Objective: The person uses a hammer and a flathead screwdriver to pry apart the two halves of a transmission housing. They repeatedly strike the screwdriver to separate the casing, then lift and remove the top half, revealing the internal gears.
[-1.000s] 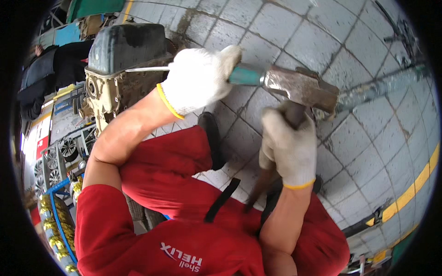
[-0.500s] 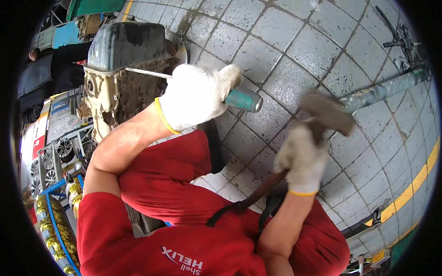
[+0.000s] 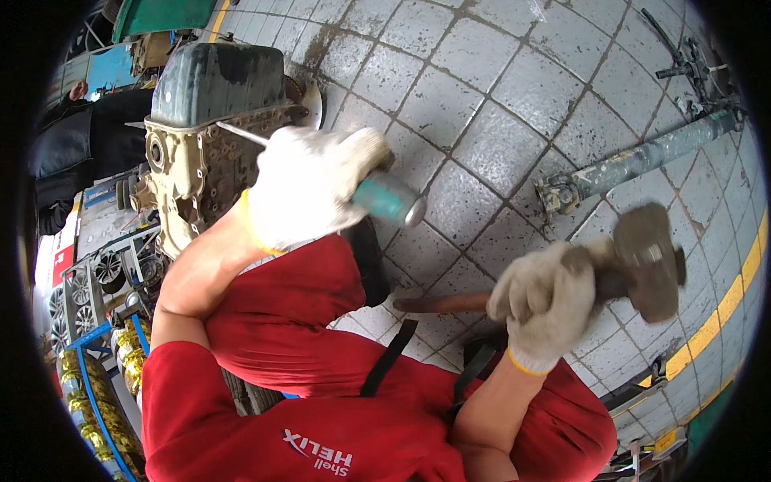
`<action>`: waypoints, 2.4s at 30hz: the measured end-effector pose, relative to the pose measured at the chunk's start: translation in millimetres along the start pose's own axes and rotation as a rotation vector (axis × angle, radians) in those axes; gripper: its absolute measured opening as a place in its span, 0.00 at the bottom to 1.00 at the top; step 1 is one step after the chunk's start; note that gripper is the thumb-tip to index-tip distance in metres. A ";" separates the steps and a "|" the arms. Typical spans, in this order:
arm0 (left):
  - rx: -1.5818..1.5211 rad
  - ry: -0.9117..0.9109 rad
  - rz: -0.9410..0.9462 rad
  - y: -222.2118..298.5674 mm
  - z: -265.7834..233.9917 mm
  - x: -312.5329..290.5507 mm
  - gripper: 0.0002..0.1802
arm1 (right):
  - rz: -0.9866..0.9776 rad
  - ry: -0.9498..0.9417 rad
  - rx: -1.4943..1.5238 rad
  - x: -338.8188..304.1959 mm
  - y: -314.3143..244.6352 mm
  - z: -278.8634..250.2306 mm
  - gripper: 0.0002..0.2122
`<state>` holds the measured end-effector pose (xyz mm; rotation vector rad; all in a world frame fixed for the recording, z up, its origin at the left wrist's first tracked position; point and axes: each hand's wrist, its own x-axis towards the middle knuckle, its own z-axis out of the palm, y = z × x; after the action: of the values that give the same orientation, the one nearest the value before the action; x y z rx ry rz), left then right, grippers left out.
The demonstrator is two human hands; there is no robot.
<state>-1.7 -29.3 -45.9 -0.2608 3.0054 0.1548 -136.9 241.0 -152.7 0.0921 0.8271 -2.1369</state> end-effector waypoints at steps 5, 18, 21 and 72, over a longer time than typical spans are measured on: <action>-0.110 -0.044 -0.036 -2.0 -39.3 -6.0 0.21 | -0.073 -0.261 -0.357 -22.3 41.7 2.0 0.04; -0.297 0.028 -0.075 -12.5 -94.2 -24.9 0.21 | -0.133 -0.651 -0.425 -27.0 -40.8 56.2 0.18; -0.374 0.087 -0.098 -20.5 -101.1 -28.1 0.22 | -0.587 -0.407 -1.474 -40.3 2.7 81.2 0.15; -0.124 0.042 -0.096 0.0 -25.8 45.1 0.14 | -0.171 0.144 -0.230 54.6 -2.0 84.8 0.11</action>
<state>-48.7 -39.7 -26.2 -0.4247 3.0209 0.3307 -156.6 155.1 -103.6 0.0582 1.1976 -2.1956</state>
